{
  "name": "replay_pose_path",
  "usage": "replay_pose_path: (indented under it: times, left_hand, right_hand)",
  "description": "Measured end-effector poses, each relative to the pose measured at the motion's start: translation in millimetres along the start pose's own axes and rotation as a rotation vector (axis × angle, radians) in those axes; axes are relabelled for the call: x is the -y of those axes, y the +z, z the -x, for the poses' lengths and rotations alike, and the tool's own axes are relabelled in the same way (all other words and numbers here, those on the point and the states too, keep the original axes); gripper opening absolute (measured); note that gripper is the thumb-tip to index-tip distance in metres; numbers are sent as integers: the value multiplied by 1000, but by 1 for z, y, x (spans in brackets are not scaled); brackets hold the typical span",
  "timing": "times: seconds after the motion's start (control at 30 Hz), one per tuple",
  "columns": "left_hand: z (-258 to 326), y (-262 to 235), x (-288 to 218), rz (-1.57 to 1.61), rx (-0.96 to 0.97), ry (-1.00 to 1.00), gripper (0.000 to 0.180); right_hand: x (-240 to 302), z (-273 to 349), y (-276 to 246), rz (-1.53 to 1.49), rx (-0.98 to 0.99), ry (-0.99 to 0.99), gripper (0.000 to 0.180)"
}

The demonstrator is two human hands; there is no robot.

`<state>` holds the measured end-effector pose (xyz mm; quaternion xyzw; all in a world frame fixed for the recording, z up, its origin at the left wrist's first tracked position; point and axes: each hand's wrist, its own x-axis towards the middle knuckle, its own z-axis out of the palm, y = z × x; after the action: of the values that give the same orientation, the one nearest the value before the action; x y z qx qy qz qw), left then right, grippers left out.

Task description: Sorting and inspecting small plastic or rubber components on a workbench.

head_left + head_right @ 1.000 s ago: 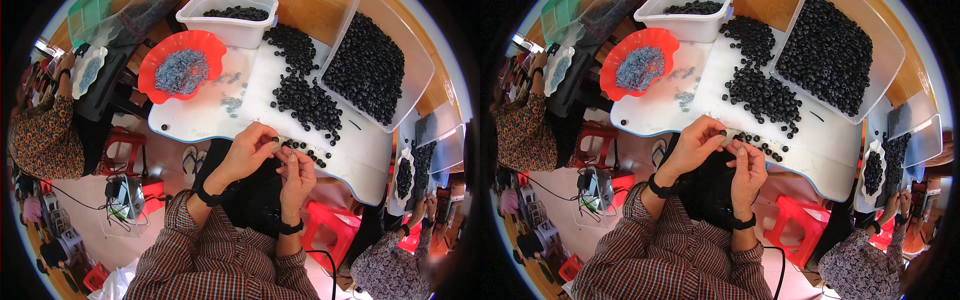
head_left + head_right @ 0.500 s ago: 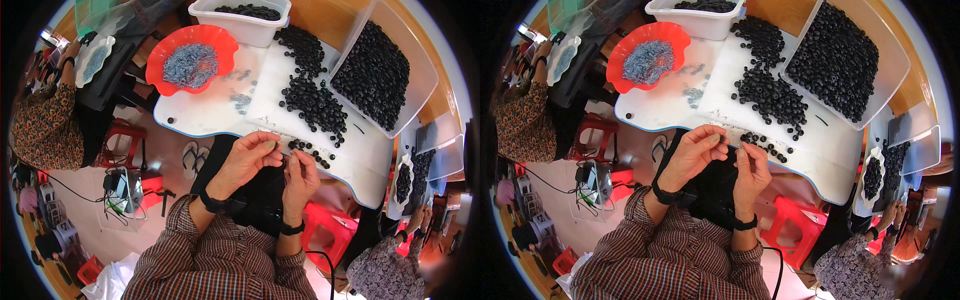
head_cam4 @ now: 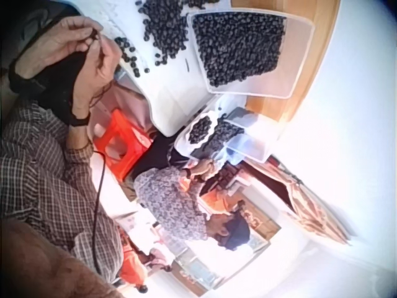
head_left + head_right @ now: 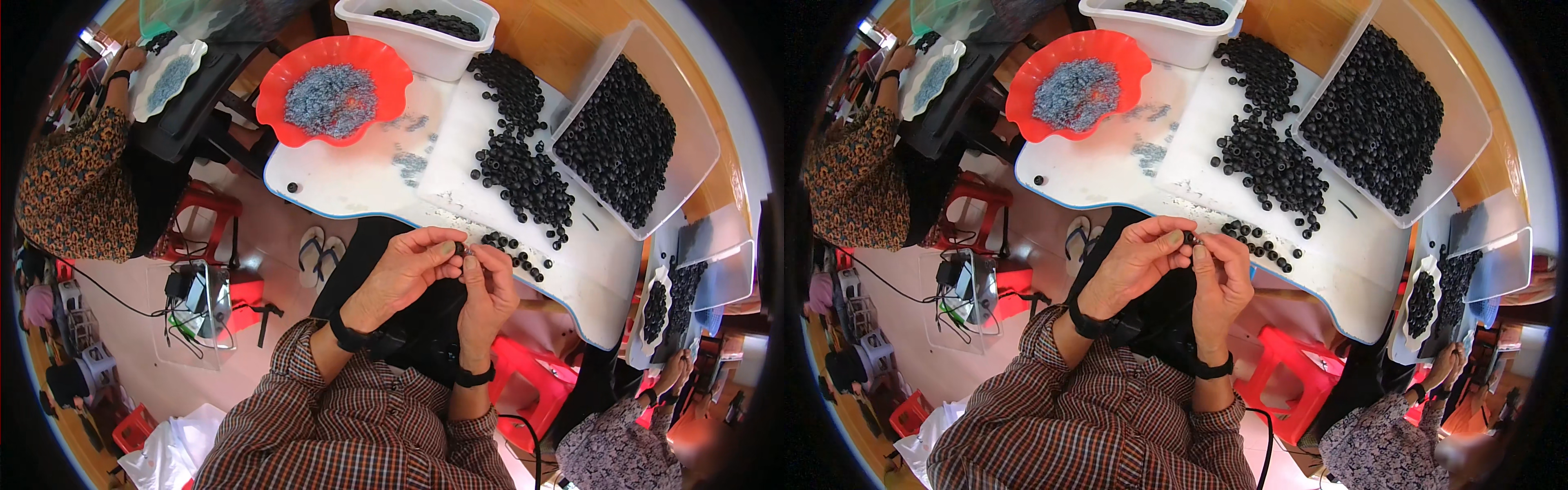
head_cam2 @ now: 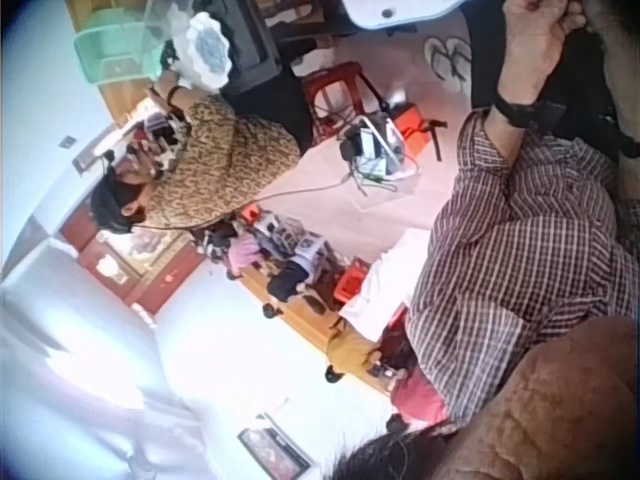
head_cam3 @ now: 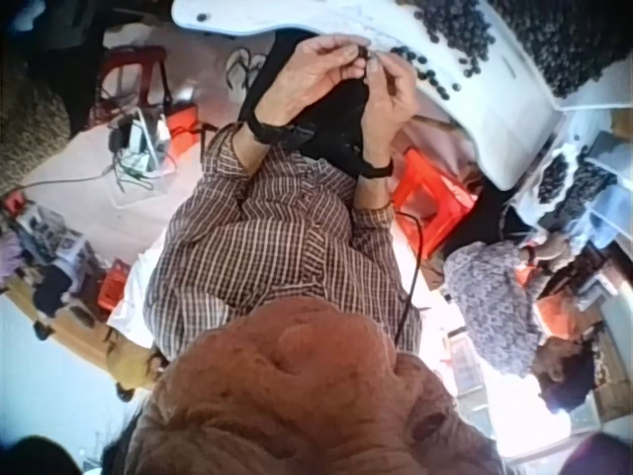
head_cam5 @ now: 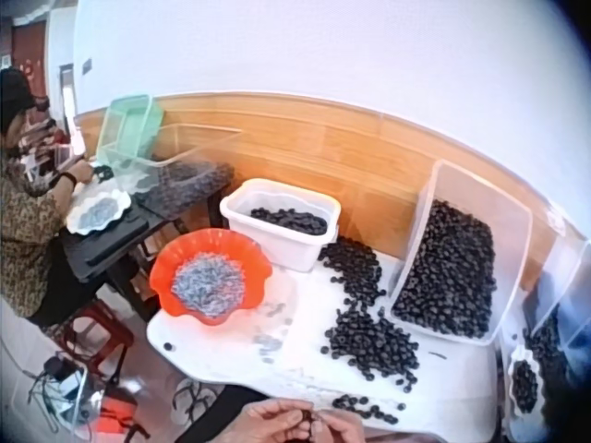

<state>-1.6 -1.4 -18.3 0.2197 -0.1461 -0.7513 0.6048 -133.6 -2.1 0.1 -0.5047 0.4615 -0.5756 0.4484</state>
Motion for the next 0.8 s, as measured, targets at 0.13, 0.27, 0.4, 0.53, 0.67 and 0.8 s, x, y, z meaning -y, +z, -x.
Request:
replay_pose_path:
  times: [0.13,0.27,0.4,0.53,0.67,0.8]
  left_hand:
    - [2,-2,-2,-21,-2,10,25]
    - [4,-3,-5,-55,-7,23,25]
    - [6,-3,-8,-111,-29,32,25]
    - [8,-1,-10,-216,-77,40,24]
    - [9,-1,-12,-309,-82,51,22]
    - [9,-1,-15,-378,-76,59,21]
  right_hand:
    - [-1,1,2,3,18,0,12]
    - [2,2,5,3,36,6,12]
    - [1,2,6,34,54,-9,12]
    - [-3,2,5,63,82,-27,13]
    - [-3,3,7,58,99,-16,14]
    - [3,1,9,58,122,-33,15]
